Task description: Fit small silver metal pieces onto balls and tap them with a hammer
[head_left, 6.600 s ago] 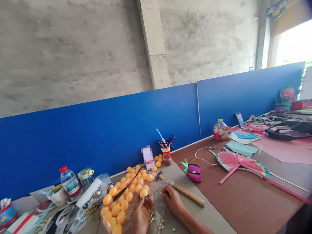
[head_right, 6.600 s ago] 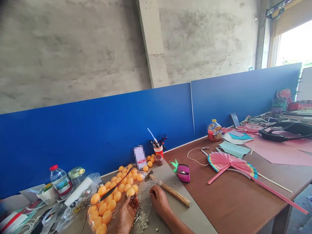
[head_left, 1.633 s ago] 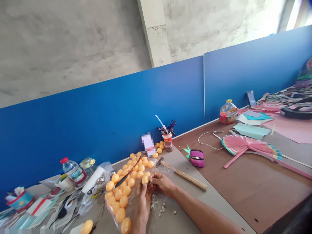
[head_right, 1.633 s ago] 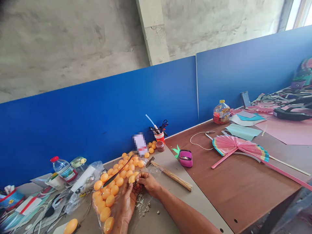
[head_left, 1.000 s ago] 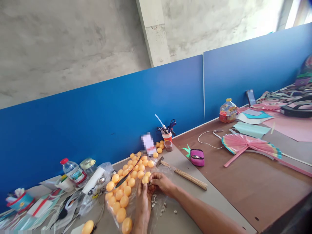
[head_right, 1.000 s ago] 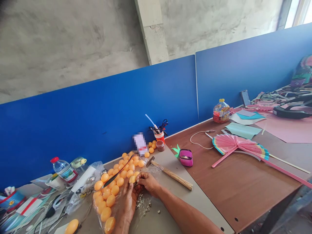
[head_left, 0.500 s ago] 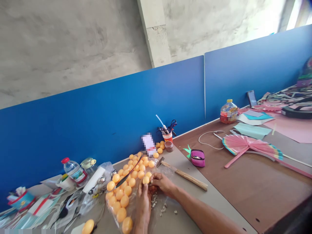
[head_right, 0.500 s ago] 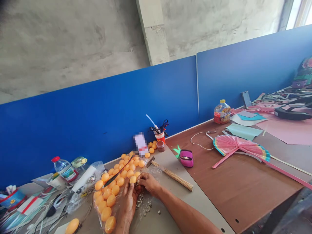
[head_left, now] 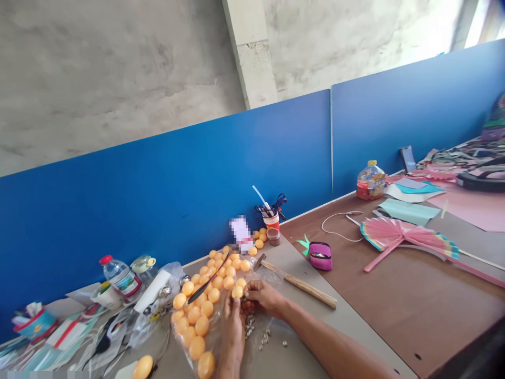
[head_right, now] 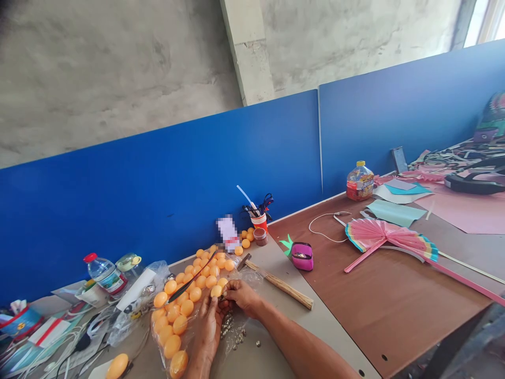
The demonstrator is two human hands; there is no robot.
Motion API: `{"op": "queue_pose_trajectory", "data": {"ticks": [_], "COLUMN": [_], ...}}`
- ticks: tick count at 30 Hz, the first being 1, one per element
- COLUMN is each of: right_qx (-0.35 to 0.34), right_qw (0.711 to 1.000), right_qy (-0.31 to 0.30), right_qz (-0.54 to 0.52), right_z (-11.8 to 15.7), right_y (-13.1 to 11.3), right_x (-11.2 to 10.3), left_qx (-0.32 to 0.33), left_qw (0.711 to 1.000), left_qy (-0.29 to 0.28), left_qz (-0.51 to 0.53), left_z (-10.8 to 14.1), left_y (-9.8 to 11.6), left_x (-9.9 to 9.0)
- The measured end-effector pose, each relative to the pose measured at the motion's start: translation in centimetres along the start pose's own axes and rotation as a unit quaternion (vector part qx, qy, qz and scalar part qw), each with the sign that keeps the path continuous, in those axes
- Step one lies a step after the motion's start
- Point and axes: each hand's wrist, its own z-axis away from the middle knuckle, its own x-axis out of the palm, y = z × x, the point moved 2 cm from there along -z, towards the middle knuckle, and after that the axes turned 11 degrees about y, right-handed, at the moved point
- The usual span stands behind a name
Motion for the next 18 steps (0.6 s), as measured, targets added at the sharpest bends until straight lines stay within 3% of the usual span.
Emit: {"op": "queue_pose_trajectory", "data": {"ticks": [4,18], "right_qx": [-0.003,-0.029], "right_qw": [1.0,0.998], "right_qy": [0.007,0.037], "right_qz": [0.01,0.035], "right_z": [-0.1,-0.5], "right_y": [0.2,0.8], "right_x": [-0.2,-0.2], "left_qx": [0.023,0.118], "left_qw": [0.999,0.977], "left_qy": [-0.007,-0.042], "left_qz": [-0.043,-0.17], "left_z": [0.5,0.0], "left_y": [0.6,-0.4], "left_x": [-0.1,0.0]}}
